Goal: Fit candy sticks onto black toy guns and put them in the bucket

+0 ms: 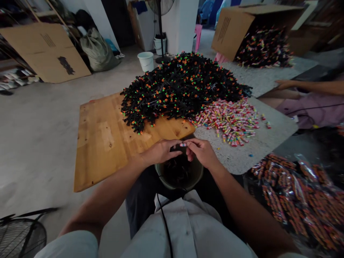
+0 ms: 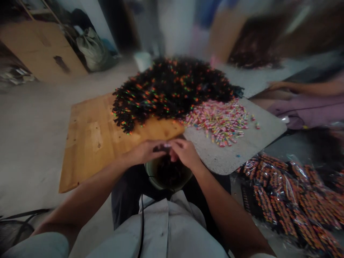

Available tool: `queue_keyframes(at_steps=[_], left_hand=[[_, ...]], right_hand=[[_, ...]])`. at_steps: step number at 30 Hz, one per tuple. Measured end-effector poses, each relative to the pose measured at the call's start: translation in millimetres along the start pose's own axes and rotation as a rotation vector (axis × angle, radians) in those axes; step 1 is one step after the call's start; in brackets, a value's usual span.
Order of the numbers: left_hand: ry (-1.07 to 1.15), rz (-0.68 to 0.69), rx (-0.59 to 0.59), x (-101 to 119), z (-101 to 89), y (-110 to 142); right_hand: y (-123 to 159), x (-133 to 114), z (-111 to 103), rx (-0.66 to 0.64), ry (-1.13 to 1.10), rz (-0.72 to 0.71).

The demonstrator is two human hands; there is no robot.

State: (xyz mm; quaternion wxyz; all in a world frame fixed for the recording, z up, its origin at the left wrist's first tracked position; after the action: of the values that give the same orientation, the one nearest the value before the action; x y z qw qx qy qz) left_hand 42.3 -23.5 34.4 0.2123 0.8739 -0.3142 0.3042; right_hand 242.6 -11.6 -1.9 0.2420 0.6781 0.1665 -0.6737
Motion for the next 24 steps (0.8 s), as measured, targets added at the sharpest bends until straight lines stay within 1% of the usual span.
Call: queue_keyframes(at_steps=[5, 8, 10, 12, 14, 16, 17, 18, 19, 20, 21, 22, 23, 24], left_hand=[[-0.115, -0.008, -0.004, -4.3, 6.5, -0.3], [-0.109, 0.024, -0.025, -7.3, 9.8, -1.6], [-0.080, 0.041, -0.055, -9.1, 13.6, -3.4], [-0.058, 0.010, -0.095, -11.6, 19.3, -5.2], [-0.075, -0.065, -0.145, -14.6, 26.0, -5.7], [-0.103, -0.133, -0.203, -18.5, 31.1, -3.5], [-0.100, -0.147, -0.222, -21.0, 31.7, -1.3], [-0.083, -0.150, -0.220, -24.3, 30.0, 1.5], [-0.062, -0.155, -0.187, -29.3, 25.6, 4.8], [-0.046, -0.173, -0.122, -36.5, 18.3, 8.6], [-0.049, -0.213, -0.023, -46.1, 8.3, 13.0], [-0.074, -0.279, 0.096, -58.2, -3.6, 18.1], [-0.114, -0.370, 0.216, -72.2, -16.2, 23.8], [-0.161, -0.473, 0.325, -87.3, -28.5, 29.9]], right_hand=[[2.4, -0.9, 0.9, -0.026, 0.006, 0.075], [5.2, 2.9, -0.4, -0.074, -0.008, 0.103], [5.9, 9.8, -1.0, -0.112, -0.061, 0.129], [4.9, 18.8, -0.8, -0.149, -0.104, 0.168], [2.3, 27.9, -1.4, -0.211, -0.090, 0.236], [-1.1, 33.7, -9.1, -0.256, 0.053, 0.299], [-2.8, 34.2, -18.2, -0.227, 0.190, 0.308], [-4.2, 32.8, -31.6, -0.139, 0.366, 0.305], [-4.8, 29.7, -48.4, -0.002, 0.564, 0.293], [-4.3, 25.4, -68.0, 0.187, 0.760, 0.289], [-3.0, 22.5, -88.5, 0.377, 0.909, 0.337], [-2.4, 21.7, -108.3, 0.514, 1.007, 0.413], [-3.3, 23.0, -126.2, 0.586, 1.065, 0.495], [-5.6, 25.7, -142.0, 0.614, 1.098, 0.575]])
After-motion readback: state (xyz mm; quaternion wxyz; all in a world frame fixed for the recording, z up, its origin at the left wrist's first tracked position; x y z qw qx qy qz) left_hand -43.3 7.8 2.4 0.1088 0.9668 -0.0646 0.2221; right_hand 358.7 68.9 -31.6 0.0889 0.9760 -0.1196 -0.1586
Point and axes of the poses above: each hand's wrist, its own y-axis away from the middle knuckle, its own z-axis out of the palm, x = y × z, the point moved 3 cm from there along -y, towards the middle knuckle, and after that the axes turned 15 degrees about -x, right-handed, at the moved point
